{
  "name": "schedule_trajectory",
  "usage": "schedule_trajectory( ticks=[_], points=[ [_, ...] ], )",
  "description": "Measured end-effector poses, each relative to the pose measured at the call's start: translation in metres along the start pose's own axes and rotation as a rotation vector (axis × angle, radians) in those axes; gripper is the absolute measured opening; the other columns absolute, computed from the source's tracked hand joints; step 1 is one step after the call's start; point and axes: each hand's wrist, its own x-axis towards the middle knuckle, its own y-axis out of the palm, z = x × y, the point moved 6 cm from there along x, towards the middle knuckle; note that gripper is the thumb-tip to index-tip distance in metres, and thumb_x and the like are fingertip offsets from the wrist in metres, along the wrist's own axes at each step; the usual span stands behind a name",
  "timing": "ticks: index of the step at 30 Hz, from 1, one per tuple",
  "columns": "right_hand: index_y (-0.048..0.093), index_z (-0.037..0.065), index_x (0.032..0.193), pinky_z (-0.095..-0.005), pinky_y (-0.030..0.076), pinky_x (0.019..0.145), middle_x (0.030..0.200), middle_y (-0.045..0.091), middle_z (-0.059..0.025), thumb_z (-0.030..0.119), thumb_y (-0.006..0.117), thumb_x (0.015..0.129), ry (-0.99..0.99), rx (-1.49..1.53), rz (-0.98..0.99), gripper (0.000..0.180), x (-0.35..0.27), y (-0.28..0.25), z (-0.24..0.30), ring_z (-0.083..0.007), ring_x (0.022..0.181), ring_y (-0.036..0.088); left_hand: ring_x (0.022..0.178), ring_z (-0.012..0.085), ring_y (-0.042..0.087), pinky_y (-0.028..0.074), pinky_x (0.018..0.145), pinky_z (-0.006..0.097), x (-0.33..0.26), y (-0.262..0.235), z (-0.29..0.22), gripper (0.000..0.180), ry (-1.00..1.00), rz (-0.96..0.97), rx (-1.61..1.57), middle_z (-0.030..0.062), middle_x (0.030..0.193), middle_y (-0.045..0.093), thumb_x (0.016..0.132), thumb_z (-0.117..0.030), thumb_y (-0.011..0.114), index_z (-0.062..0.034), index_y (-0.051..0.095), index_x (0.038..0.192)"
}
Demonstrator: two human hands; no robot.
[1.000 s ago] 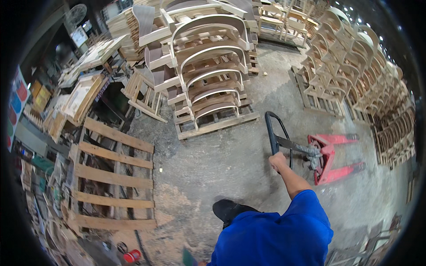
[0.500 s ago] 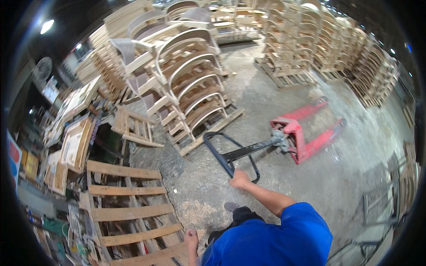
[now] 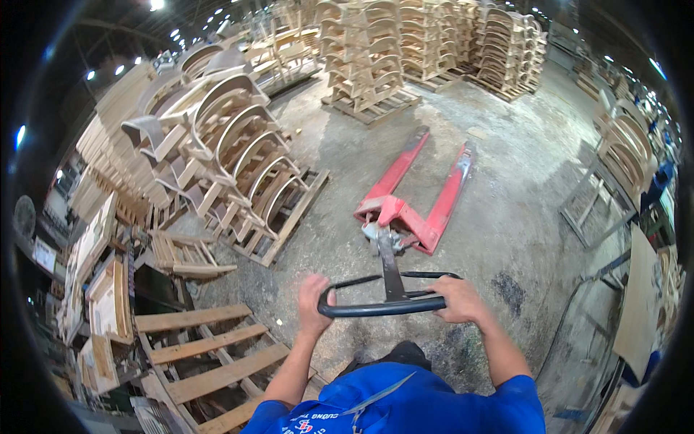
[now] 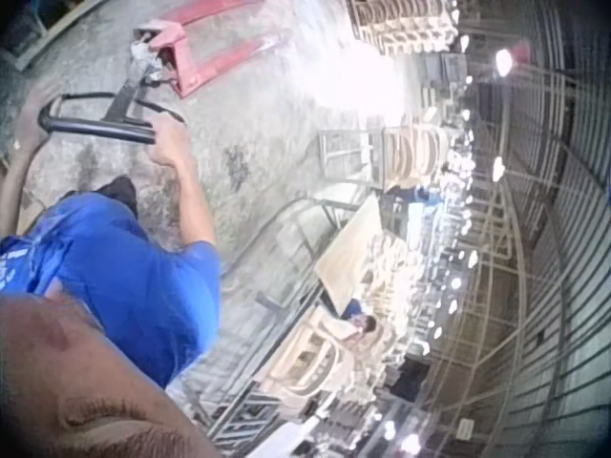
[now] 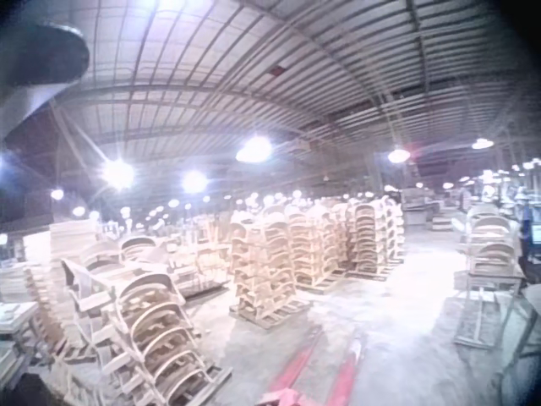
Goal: The person operates a red manual pallet jack to move stacks of unfinished wooden chair frames within a workshop. They position the jack under a pallet, lift the load, and pull it across the floor to a new location, repeating this process with multiple pallets.
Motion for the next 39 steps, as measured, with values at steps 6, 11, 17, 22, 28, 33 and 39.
schedule_trajectory(
  ticks=[6, 11, 17, 22, 28, 33, 39],
  points=[
    [0.068, 0.007, 0.095, -0.0446, 0.054, 0.079, 0.093, 0.067, -0.0133, 0.014, 0.084, 0.059, -0.002, 0.036, -0.475, 0.040, -0.069, -0.092, 0.014, -0.0364, 0.090, 0.067, 0.070, 0.0109, 0.063, 0.051, 0.067, 0.027, -0.019, -0.009, -0.057, 0.013, -0.110, -0.098, -0.332, 0.0062, 0.080, 0.067, 0.101, -0.016, 0.066, -0.0038, 0.065, 0.101],
    [0.063, 0.007, 0.090, -0.0443, 0.050, 0.069, 0.088, 0.065, -0.0127, 0.008, 0.079, 0.068, 0.022, -0.163, -0.813, 0.027, -0.064, -0.140, 0.005, -0.0356, 0.082, 0.065, 0.073, 0.0084, 0.060, 0.049, 0.070, 0.024, 0.045, -0.020, -0.095, 0.010, -0.099, -0.201, -0.483, 0.0023, 0.080, 0.063, 0.098, -0.009, 0.068, -0.0007, 0.063, 0.101],
    [0.057, 0.005, 0.084, -0.0377, 0.046, 0.059, 0.072, 0.058, -0.0126, 0.009, 0.080, 0.085, 0.163, 0.087, -1.158, 0.023, -0.047, -0.126, -0.023, -0.0290, 0.062, 0.057, 0.075, 0.0120, 0.065, 0.053, 0.069, 0.028, 0.100, -0.025, -0.069, 0.013, -0.052, -0.356, -0.370, 0.0054, 0.084, 0.068, 0.095, -0.007, 0.073, -0.0017, 0.064, 0.104],
    [0.054, 0.007, 0.081, -0.0344, 0.045, 0.062, 0.072, 0.054, -0.0075, 0.007, 0.080, 0.087, 0.230, -0.128, -1.362, 0.027, -0.115, -0.054, 0.080, -0.0188, 0.065, 0.053, 0.066, 0.0115, 0.064, 0.053, 0.063, 0.027, 0.079, -0.051, -0.021, 0.014, -0.060, -0.379, -0.404, 0.0069, 0.080, 0.067, 0.091, -0.004, 0.075, -0.0029, 0.064, 0.100],
    [0.050, 0.005, 0.085, -0.0334, 0.039, 0.061, 0.076, 0.047, -0.0050, -0.001, 0.069, 0.094, 0.598, -0.152, -1.436, 0.023, -0.168, 0.025, 0.201, -0.0163, 0.069, 0.044, 0.062, 0.0149, 0.065, 0.052, 0.057, 0.029, 0.091, -0.068, 0.011, 0.018, 0.255, -0.208, -0.474, 0.0082, 0.076, 0.068, 0.085, -0.001, 0.078, -0.0034, 0.066, 0.098],
    [0.050, 0.005, 0.085, -0.0328, 0.042, 0.065, 0.077, 0.048, -0.0054, -0.003, 0.068, 0.093, 0.775, -0.146, -1.580, 0.021, -0.169, 0.085, 0.286, -0.0169, 0.073, 0.046, 0.061, 0.0156, 0.065, 0.051, 0.058, 0.029, 0.146, -0.030, -0.009, 0.013, 0.399, -0.053, -0.679, 0.0081, 0.074, 0.068, 0.084, -0.002, 0.078, -0.0045, 0.067, 0.092],
    [0.056, 0.009, 0.077, -0.0385, 0.043, 0.050, 0.065, 0.055, -0.0073, 0.027, 0.078, 0.082, 0.648, -0.283, -1.362, 0.028, -0.112, 0.113, 0.338, -0.0246, 0.054, 0.056, 0.060, 0.0169, 0.066, 0.052, 0.058, 0.030, 0.199, 0.060, -0.045, 0.009, 0.369, 0.008, -0.875, 0.0085, 0.071, 0.068, 0.085, -0.002, 0.075, -0.0034, 0.068, 0.091]
  ],
)
